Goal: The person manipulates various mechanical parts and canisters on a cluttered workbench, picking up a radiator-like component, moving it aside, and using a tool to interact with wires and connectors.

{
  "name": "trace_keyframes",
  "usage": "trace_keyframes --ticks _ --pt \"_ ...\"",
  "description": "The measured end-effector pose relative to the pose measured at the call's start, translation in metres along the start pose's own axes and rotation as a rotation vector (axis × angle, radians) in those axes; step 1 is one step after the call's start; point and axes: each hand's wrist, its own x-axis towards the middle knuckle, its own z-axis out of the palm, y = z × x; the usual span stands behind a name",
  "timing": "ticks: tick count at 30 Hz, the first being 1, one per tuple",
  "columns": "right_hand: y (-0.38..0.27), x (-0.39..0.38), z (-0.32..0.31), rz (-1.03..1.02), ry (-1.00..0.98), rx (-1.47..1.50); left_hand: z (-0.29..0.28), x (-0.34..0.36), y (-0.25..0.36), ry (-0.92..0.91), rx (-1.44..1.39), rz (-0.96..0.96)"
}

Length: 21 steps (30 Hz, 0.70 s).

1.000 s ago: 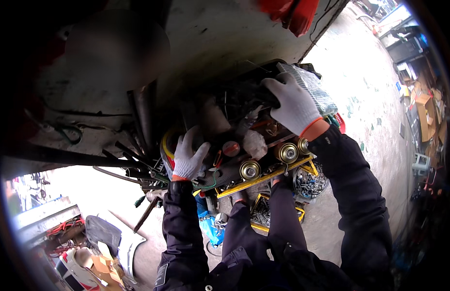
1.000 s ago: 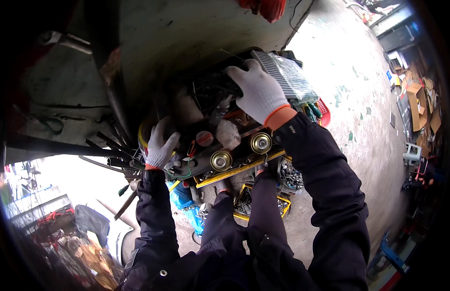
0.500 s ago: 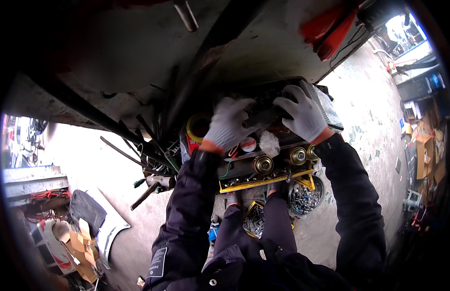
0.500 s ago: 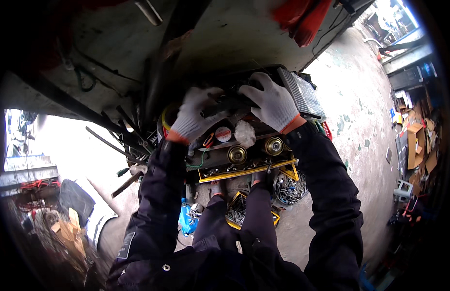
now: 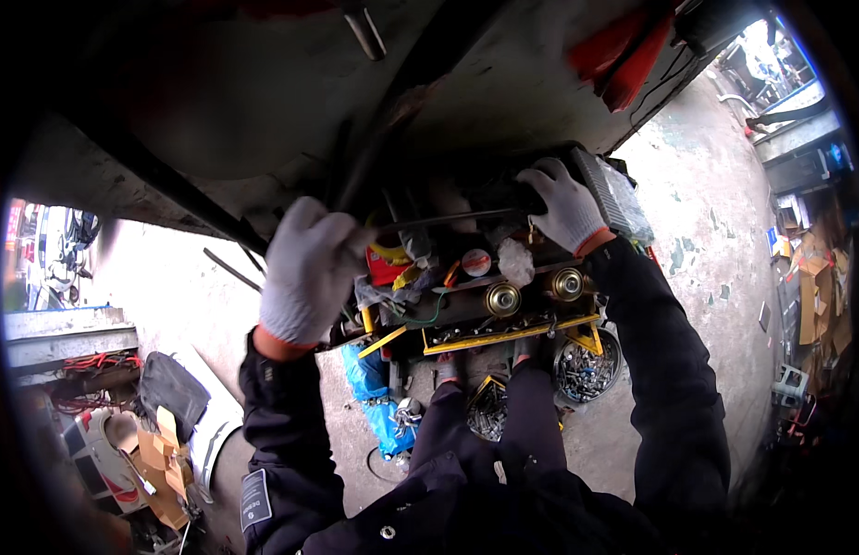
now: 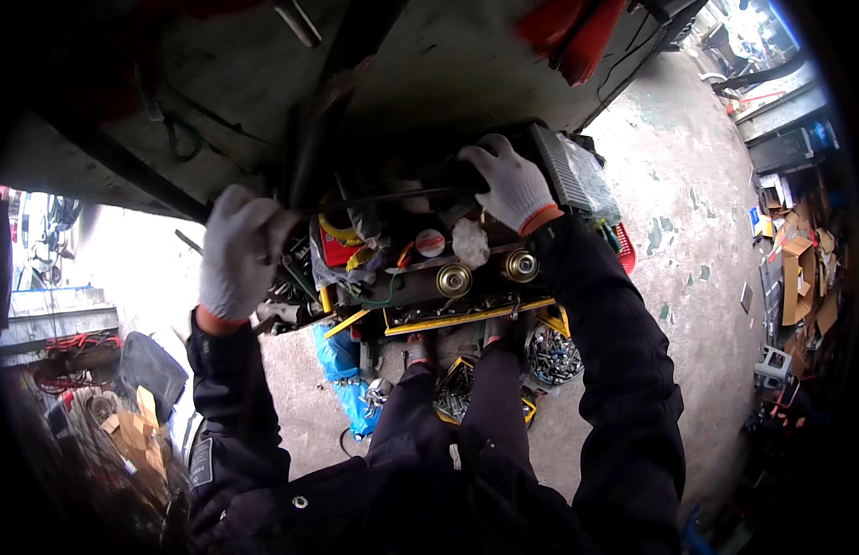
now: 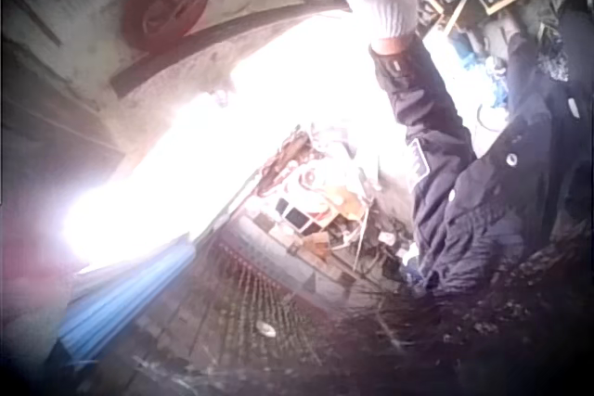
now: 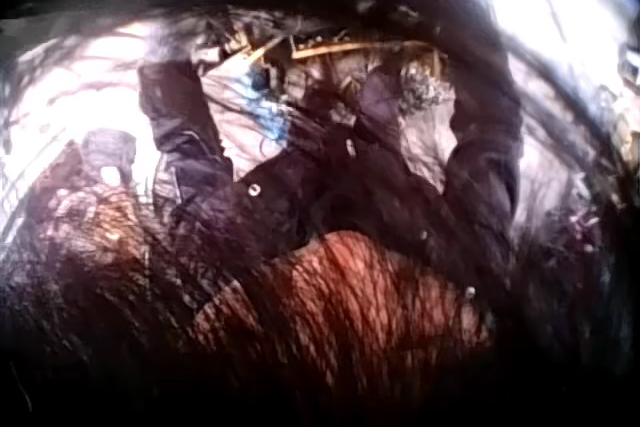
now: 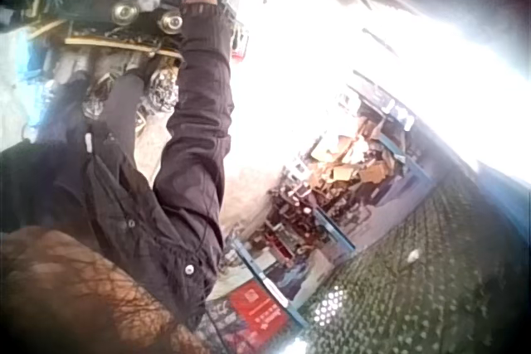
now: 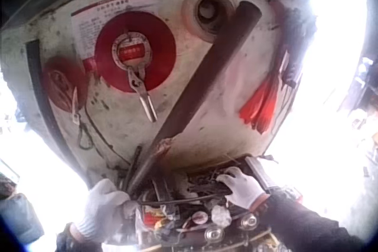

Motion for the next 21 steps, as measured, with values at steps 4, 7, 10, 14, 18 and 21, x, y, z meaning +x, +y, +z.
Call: trace_keyframes --ticks 4,7,10,14,18,21 --pt "0.04 -0.016 0.023 0.088 -0.061 0.012 -0.081 -0.053 -0.016 0.277 0.002 -0.072" --pt "0.057 -0.021 0.042 0.144 -0.087 -0.01 -0.141 -0.108 -0.016 0.314 0.359 -0.227" --pt "0.079 -0.029 0.038 0.202 -0.151 -0.076 -0.132 -0.157 -0.028 0.265 0.41 -0.209" --pt "0.074 -0.028 0.054 0.241 -0.249 -0.071 -0.105 -0.217 -0.029 0.017 0.515 -0.294" --pt "0.079 -0.031 0.053 0.254 -0.29 -0.092 -0.061 -0.243 -0.032 -0.08 0.501 -0.311" --pt "0.081 -0.034 0.056 0.247 -0.267 -0.092 -0.033 -0.241 -0.039 -0.106 0.481 -0.272"
